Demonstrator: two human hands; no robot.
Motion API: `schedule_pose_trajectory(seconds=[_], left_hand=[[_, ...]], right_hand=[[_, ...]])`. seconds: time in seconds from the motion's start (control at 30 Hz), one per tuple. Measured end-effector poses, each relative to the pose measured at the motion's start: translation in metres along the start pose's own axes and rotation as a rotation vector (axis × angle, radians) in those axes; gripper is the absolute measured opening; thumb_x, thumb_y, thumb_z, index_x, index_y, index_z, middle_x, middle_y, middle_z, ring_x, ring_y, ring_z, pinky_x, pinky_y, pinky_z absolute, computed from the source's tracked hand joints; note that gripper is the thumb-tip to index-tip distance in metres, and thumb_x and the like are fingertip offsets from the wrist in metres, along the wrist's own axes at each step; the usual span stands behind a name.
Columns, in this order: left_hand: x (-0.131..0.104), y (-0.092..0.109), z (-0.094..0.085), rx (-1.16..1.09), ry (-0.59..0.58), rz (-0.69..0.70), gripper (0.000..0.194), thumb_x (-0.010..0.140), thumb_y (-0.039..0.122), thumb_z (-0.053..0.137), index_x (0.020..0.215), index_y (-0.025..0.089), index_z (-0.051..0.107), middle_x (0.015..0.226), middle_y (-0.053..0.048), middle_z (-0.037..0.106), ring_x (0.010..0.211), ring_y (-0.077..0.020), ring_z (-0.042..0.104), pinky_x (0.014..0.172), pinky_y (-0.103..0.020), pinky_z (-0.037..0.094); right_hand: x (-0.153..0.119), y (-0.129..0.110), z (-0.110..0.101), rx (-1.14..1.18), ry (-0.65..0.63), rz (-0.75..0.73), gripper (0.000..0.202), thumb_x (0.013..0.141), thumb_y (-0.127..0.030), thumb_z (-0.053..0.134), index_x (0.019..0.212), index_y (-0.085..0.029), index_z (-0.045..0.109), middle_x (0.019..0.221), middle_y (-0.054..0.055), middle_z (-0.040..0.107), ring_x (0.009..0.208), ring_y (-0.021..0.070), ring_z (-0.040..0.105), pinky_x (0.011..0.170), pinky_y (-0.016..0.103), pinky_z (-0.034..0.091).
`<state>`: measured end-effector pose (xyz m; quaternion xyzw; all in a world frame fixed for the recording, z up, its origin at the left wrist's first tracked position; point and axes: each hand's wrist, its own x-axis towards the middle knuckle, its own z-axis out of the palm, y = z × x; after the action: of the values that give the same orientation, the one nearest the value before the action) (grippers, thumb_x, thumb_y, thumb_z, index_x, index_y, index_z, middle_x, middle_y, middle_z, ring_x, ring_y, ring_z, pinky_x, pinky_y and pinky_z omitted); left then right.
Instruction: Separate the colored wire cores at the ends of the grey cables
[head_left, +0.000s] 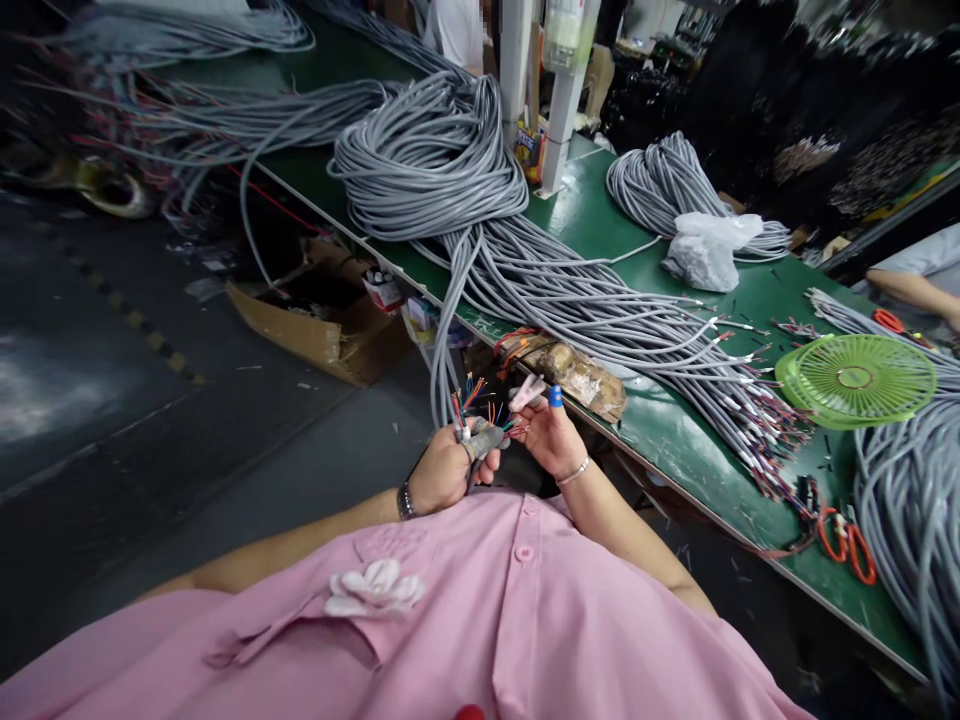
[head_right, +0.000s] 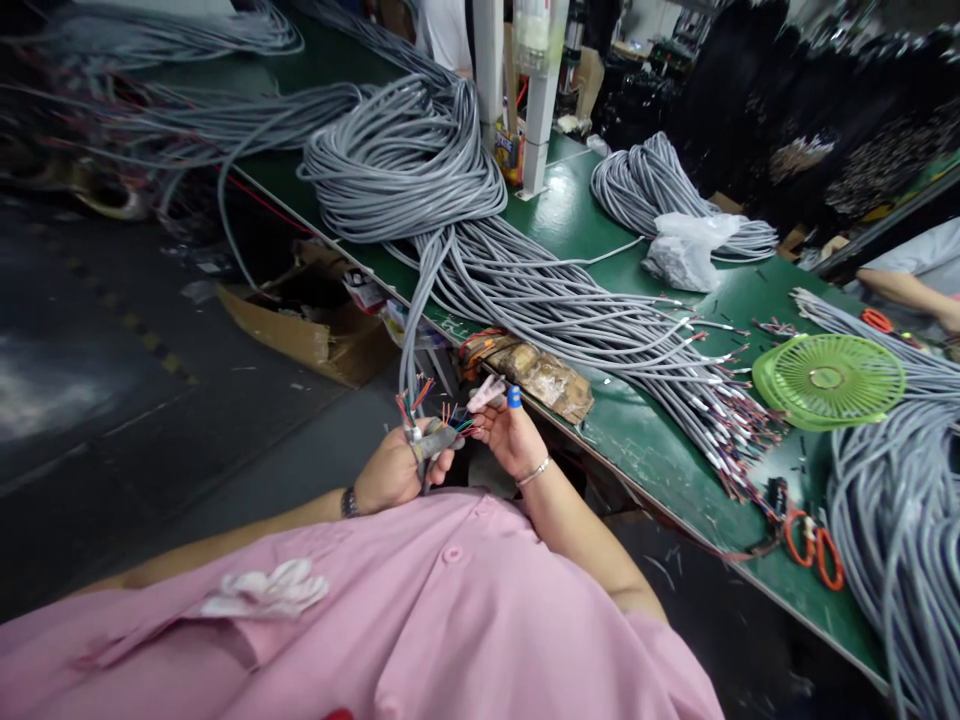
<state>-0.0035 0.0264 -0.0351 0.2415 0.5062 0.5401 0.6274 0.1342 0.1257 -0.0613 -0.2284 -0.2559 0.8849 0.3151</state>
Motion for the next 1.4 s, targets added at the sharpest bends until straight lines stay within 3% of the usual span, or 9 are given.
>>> schedule_pose_trajectory(seconds=[0.2,0.5,0.67,0.97,1.23,1.4], left_hand=[[0.0,0.006,0.006,-0.035,-0.023,0.0,0.028,0.072,0.04,0.07,0.074,0.015,0.057,0.052,0.001,0.061,0.037,-0.0082,0.05,0.034,-0.018,0.032],[0.01,0.002,0.009,-0.111,-0.002,0.004,0.026,0.071,0.036,0.073,0.076,0.015,0.059,0.053,0.002,0.059,0.039,-0.007,0.049,0.035,-0.018,0.032],[0.014,-0.002,0.008,-0.102,0.008,0.014,0.023,0.073,0.035,0.071,0.077,0.015,0.058,0.053,0.002,0.059,0.04,-0.0078,0.05,0.036,-0.018,0.031],[0.016,-0.002,0.008,-0.054,0.017,0.002,0.024,0.074,0.034,0.07,0.075,0.014,0.057,0.051,0.002,0.059,0.038,-0.0079,0.049,0.036,-0.019,0.032],[0.008,-0.008,-0.003,0.017,-0.017,0.015,0.024,0.077,0.036,0.067,0.074,0.016,0.054,0.052,0.002,0.06,0.036,-0.008,0.049,0.035,-0.018,0.032],[0.002,-0.01,-0.007,0.131,-0.023,0.061,0.024,0.078,0.036,0.065,0.071,0.016,0.054,0.055,0.001,0.062,0.039,-0.0084,0.051,0.037,-0.019,0.033]], right_hand=[[0.001,-0.002,0.01,-0.145,0.093,-0.117,0.031,0.081,-0.046,0.065,0.087,-0.015,0.065,0.075,0.003,0.064,0.059,0.0102,0.053,0.055,0.021,0.044],[0.012,0.014,-0.001,-0.329,0.333,-0.424,0.034,0.079,-0.05,0.065,0.07,-0.017,0.064,0.059,-0.002,0.057,0.051,0.0084,0.046,0.051,0.021,0.038],[0.016,0.01,0.004,-0.076,0.128,-0.169,0.045,0.078,-0.061,0.061,0.084,-0.017,0.065,0.071,0.003,0.064,0.059,0.013,0.054,0.056,0.025,0.044],[0.022,0.011,0.008,0.069,0.197,-0.16,0.042,0.077,-0.058,0.065,0.087,-0.018,0.065,0.077,0.002,0.067,0.068,0.0139,0.059,0.064,0.027,0.048],[0.006,0.007,-0.005,-0.048,0.008,-0.025,0.058,0.077,-0.072,0.051,0.091,-0.018,0.065,0.086,0.006,0.066,0.068,0.0137,0.058,0.063,0.027,0.048],[-0.011,-0.003,-0.009,-0.292,-0.072,0.111,0.051,0.071,-0.062,0.067,0.092,-0.015,0.065,0.086,0.007,0.067,0.074,0.0154,0.062,0.068,0.028,0.049]])
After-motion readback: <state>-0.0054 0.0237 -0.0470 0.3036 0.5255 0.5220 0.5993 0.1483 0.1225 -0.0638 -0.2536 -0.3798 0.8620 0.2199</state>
